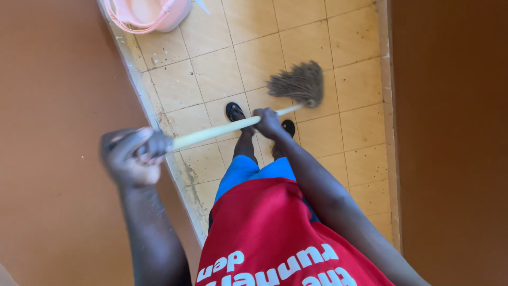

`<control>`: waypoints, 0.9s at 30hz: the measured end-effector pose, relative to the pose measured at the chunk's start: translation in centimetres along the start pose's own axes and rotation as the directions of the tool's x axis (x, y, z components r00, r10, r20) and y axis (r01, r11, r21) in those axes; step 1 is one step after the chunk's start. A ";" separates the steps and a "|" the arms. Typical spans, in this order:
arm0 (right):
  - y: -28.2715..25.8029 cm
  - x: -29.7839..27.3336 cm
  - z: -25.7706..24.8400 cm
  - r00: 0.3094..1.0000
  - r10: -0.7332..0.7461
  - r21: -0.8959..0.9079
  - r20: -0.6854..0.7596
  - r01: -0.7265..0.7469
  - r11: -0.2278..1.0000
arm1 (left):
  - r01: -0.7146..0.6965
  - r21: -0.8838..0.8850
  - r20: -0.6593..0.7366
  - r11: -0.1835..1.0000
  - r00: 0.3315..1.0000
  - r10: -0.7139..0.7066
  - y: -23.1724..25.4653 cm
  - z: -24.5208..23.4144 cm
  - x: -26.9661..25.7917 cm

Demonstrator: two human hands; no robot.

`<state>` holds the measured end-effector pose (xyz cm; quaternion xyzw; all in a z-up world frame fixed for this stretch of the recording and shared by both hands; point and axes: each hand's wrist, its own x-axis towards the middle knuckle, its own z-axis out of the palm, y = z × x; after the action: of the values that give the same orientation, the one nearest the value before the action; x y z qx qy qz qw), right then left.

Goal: The person mops a tiled floor, periodically dipping the mop into a bucket of water to rinse it. After cleaning the hallway, they move the bucket to mop the area near a door.

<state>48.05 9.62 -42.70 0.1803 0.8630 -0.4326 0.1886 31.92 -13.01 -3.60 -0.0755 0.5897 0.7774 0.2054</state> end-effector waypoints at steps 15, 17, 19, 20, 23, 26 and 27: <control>7.8 -5.6 -2.8 0.930 0.269 0.197 -0.249 -0.224 0.955 | 0.227 0.216 0.180 0.950 0.947 -0.267 -2.1 13.8 -0.8; 4.7 -3.7 -3.1 0.939 0.185 0.173 -0.291 -0.139 0.975 | 0.100 0.235 0.224 0.967 0.962 -0.154 0.1 12.6 -2.4; 1.5 -1.9 -3.2 0.941 0.097 0.145 -0.325 -0.051 0.988 | -0.028 0.250 0.264 0.968 0.964 -0.040 2.6 12.4 -3.6; -0.1 -1.1 -3.3 0.945 -0.016 0.156 -0.328 0.071 0.985 | -0.162 0.315 0.246 0.935 0.966 0.085 4.0 12.8 -3.9; -4.4 2.1 -2.5 0.940 -0.182 0.156 -0.290 0.234 0.960 | -0.244 0.362 0.158 0.900 0.967 0.198 6.3 11.8 -5.4; -8.2 5.1 -1.5 0.940 -0.268 0.173 -0.211 0.306 0.936 | -0.213 0.306 0.021 0.928 0.976 0.218 7.3 10.6 -6.8; -9.5 6.1 -1.0 0.936 -0.304 0.197 -0.176 0.336 0.921 | -0.231 0.272 -0.040 0.934 0.967 0.251 7.5 10.3 -7.3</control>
<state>38.15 5.98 -38.62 0.0867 0.8378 -0.5382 0.0318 36.79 -6.53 8.71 -0.0030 0.7002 0.7076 0.0948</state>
